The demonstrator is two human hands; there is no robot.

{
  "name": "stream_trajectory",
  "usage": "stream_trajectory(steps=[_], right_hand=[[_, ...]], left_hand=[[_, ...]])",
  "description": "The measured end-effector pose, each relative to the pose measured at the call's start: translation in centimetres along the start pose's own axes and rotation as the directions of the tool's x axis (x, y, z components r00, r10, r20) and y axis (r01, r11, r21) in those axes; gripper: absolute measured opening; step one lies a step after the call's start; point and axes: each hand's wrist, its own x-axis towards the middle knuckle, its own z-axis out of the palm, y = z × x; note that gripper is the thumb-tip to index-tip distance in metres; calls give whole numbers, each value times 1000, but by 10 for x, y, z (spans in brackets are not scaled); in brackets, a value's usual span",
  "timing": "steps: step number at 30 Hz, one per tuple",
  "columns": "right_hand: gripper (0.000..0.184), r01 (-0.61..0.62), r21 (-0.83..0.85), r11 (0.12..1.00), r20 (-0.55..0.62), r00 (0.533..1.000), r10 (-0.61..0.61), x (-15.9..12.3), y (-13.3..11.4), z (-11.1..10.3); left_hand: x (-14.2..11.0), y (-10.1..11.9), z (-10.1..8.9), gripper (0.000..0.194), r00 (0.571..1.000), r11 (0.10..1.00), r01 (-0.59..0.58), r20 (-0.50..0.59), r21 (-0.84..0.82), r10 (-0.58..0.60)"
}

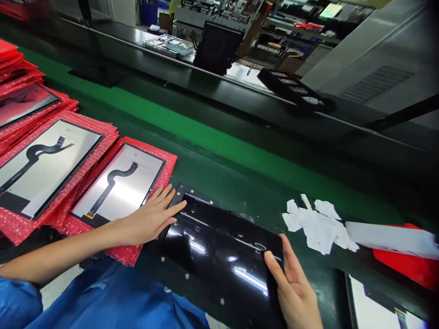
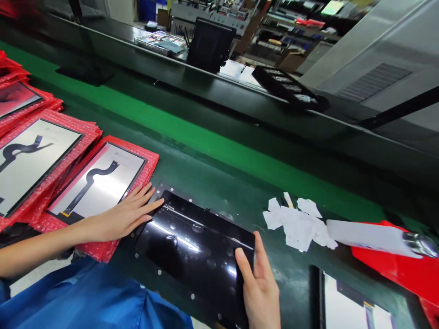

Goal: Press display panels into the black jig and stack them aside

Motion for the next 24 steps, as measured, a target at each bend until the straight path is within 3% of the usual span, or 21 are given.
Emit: stream_trajectory(steps=[5,12,18,24], right_hand=[[83,7,-1,1000,-14,1000,-7,-9,-3,2],[84,1,21,1000,-45,999,0,-14,-3,5],[86,35,19,999,-66,997,-34,-12,1,4],[86,0,-21,1000,-76,997,-2,-7,19,-3]], left_hand=[[0,-2,2,48,998,998,-34,52,53,31],[0,-3,5,54,995,993,-94,31,74,92],[3,-5,4,100,988,985,-135,83,104,127],[4,1,4,107,986,958,-140,124,251,112]])
